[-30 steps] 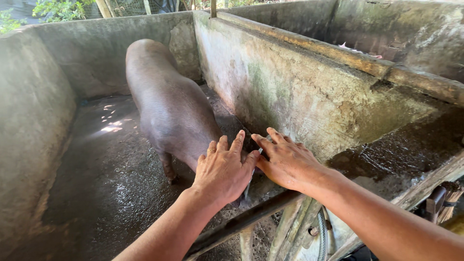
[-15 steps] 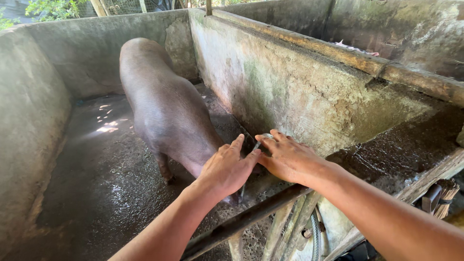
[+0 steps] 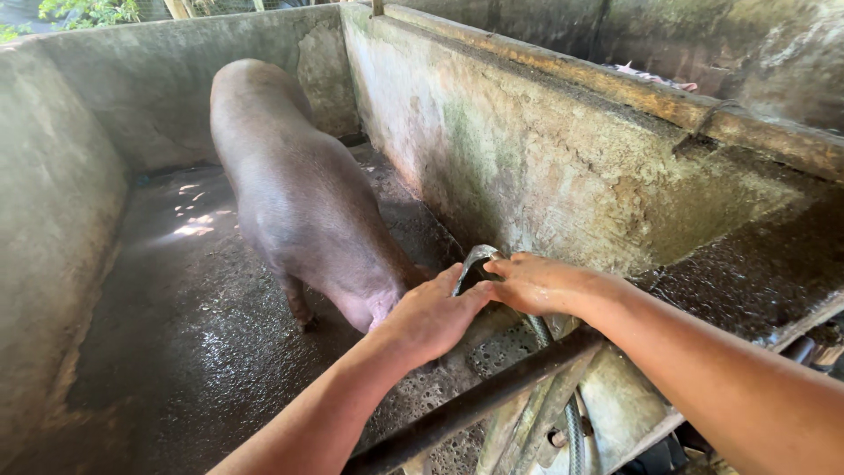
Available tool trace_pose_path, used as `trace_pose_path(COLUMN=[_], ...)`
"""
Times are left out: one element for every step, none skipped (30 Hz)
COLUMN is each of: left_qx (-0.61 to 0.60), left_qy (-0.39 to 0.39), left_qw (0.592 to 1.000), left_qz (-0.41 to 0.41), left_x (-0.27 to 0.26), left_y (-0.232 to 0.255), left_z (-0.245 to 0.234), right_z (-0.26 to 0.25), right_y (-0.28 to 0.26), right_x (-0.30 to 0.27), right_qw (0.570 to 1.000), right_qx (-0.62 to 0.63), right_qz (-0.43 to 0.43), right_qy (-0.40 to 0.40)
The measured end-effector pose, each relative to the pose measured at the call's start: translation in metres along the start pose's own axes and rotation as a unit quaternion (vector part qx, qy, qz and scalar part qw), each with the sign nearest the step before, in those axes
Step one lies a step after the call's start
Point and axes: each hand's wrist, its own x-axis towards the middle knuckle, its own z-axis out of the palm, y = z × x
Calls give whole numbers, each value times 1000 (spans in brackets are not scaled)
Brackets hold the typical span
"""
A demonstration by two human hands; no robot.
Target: The person uses a hose to spray water on a pig inside a concrete pen. The person directs the water stream over the pig's back, head, and sides while the pig moves around the enclosure.
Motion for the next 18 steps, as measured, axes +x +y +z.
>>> trace_pose_path(left_qx=[-9,-18,-28,-37,-46,-55,-64,-72,-80,-93,-107,-120,-120,-119,-119,-138,-158,-178], left_qy=[-6,-11,-18,-29,-40,-52,-59,-65,-72,-83,-93,-104,-99,-95,-90,-93,-97,-100], left_qw=[1000,1000,999,999,998,997,996,995,993,991,988,985,986,987,988,985,982,978], left_qz=[-1,-2,-2,-1,0,1,-12,-25,-39,-47,-55,-63,-52,-42,-31,-35,-39,-42], left_x=[1,3,4,5,6,6,7,7,6,4,3,1,0,-1,-2,-4,-6,-7], left_y=[1,2,5,8,11,15,19,23,27,29,31,33,35,36,37,37,37,37], left_z=[1,2,3,4,6,7,8,9,10,11,11,12,11,11,10,10,10,10], right_z=[2,4,6,8,11,13,14,15,15,15,14,13,11,9,8,6,4,2], right_y=[1,2,4,5,7,8,8,9,8,8,6,5,3,2,1,-1,-1,-2], right_x=[4,7,10,11,12,12,11,11,11,9,8,7,5,3,1,0,0,-1], right_qw=[1000,1000,1000,1000,1000,1000,999,997,992,995,997,997,996,995,993,992,990,988], right_qx=[1,2,3,6,10,14,-7,-28,-48,-30,-12,5,24,42,60,65,70,74], right_qz=[7,14,22,16,10,4,-33,-69,-106,-72,-39,-5,-15,-25,-35,-12,11,35], right_qy=[-6,-13,-19,-20,-22,-24,-30,-36,-41,-55,-69,-83,-87,-90,-94,-107,-120,-132])
